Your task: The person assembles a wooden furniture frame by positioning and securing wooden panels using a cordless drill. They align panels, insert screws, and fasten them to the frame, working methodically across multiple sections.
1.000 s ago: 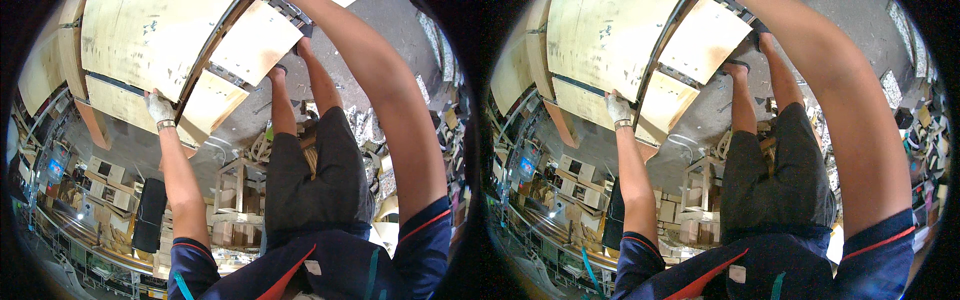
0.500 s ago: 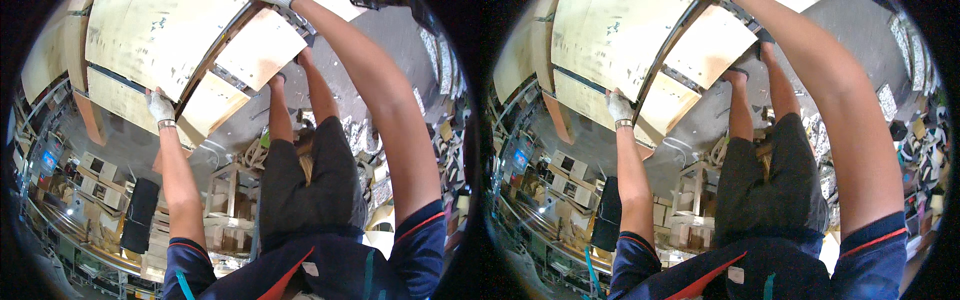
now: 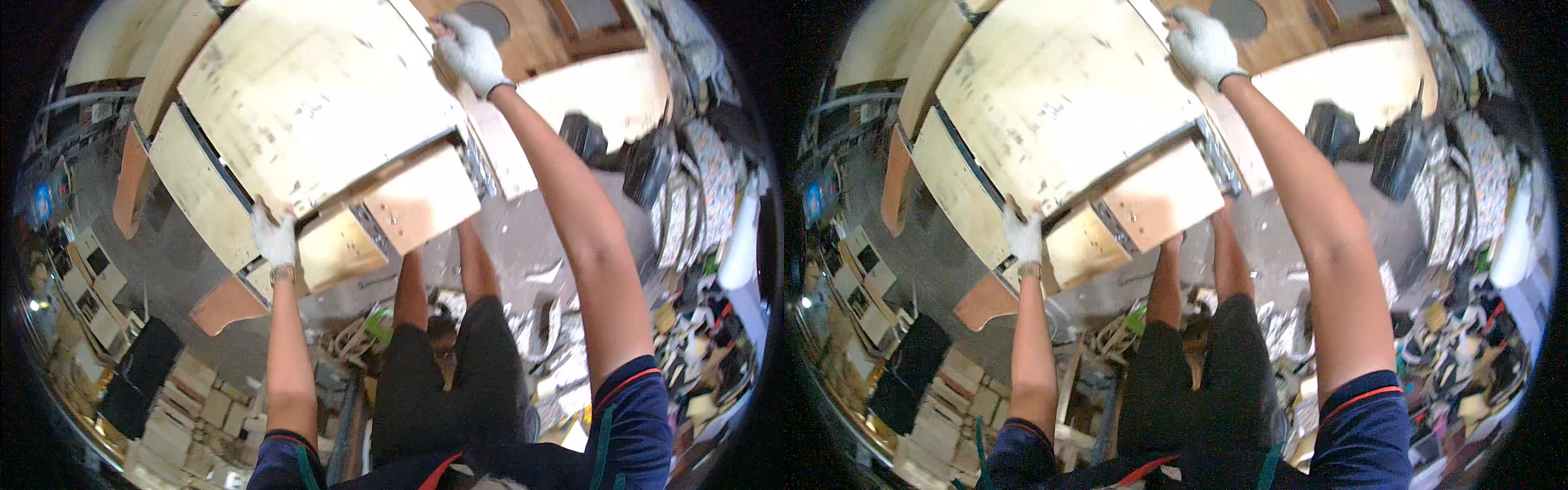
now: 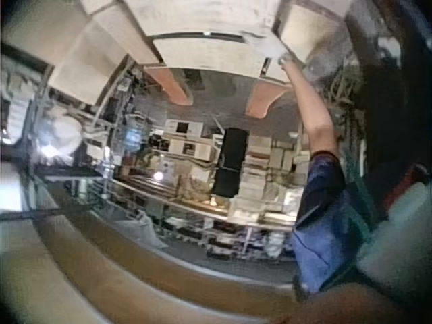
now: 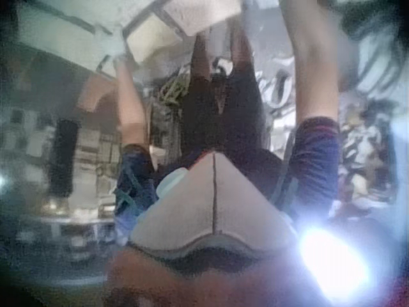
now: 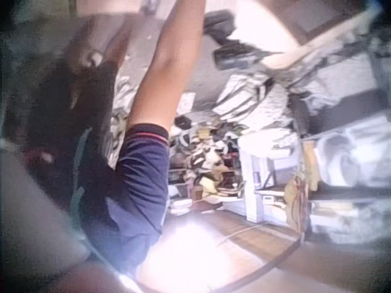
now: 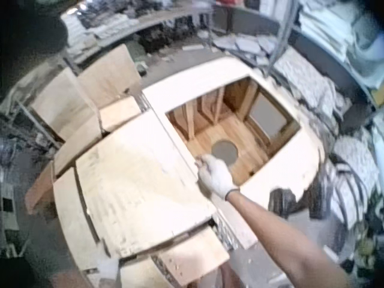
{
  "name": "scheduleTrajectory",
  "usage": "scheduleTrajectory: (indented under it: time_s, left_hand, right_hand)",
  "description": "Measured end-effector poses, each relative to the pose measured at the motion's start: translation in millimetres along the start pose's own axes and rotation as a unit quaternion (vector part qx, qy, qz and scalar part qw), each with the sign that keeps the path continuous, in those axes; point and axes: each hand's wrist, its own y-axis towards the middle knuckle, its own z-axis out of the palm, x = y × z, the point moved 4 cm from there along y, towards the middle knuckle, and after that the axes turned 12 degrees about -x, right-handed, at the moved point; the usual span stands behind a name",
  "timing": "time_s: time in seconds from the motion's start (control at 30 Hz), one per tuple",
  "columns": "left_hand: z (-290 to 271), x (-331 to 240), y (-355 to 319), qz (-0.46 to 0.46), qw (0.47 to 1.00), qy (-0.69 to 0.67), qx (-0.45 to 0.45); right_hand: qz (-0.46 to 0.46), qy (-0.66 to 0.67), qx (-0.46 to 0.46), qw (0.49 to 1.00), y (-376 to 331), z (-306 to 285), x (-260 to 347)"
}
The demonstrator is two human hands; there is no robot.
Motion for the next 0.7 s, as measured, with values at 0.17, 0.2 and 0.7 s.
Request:
scheduleTrajectory:
  time_s: [0.17, 0.2, 0.7]
  left_hand:
    - [-10.9, -2.1, -14.3, -0.014, 0.986, 0.117, 0.113]
    - [-15.9, -4.3, -12.3, 0.002, 0.981, 0.155, 0.117]
    - [-5.0, 47.1, -13.4, 0.045, 0.996, -0.054, 0.062]
  right_hand:
    - [-0.219, -0.078, 0.004, 0.973, 74.2, 50.0, 20.8]
    - [-0.233, -0.117, 0.026, 0.965, 87.1, 62.1, 31.1]
    - [-0.391, -0.225, 0.053, 0.891, 224.2, 166.4, 91.0]
